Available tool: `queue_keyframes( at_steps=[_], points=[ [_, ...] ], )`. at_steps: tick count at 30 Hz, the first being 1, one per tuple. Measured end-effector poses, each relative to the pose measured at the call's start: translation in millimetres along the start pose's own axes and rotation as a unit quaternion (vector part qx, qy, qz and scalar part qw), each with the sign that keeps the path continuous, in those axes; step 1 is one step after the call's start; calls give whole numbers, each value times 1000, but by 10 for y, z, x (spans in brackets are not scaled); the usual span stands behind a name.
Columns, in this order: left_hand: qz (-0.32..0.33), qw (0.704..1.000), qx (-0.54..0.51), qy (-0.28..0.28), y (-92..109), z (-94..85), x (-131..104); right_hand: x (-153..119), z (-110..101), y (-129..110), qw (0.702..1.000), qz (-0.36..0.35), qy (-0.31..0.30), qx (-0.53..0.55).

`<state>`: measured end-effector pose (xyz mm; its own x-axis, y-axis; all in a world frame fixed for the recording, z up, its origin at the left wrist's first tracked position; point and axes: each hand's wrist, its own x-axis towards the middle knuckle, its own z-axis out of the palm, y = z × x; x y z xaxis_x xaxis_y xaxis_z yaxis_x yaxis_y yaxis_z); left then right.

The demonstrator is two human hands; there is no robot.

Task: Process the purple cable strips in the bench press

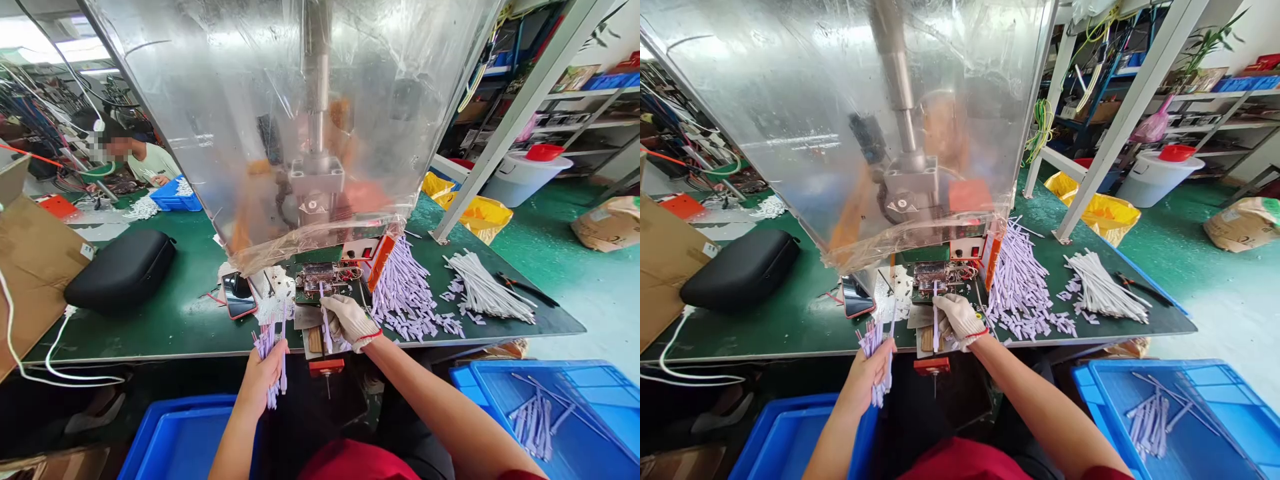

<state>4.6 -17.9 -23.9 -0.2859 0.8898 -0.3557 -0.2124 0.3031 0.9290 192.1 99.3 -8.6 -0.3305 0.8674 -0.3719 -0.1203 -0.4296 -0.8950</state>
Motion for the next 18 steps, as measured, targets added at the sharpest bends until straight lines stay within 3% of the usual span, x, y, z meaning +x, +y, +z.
queue_keyframes(
  at_steps=[5, 9, 13, 15, 18],
  points=[
    [-5, 1000, 11, -2, 16, 12, -11, 26, -15, -11, 1000, 3, 5, -12],
    [15, 997, 62, -51, 64, 19, -11, 26, -34, -7, 1000, 1, 9, -27],
    [58, 979, 168, -98, 171, -4, 12, -161, -50, -172, 987, -78, 52, -128],
    [81, 969, 204, -117, 242, 3, 24, -314, -39, -275, 976, -128, 32, -175],
    [105, 956, 223, -161, 350, 71, 28, -520, 21, -331, 967, -146, -31, -209]
  ],
)
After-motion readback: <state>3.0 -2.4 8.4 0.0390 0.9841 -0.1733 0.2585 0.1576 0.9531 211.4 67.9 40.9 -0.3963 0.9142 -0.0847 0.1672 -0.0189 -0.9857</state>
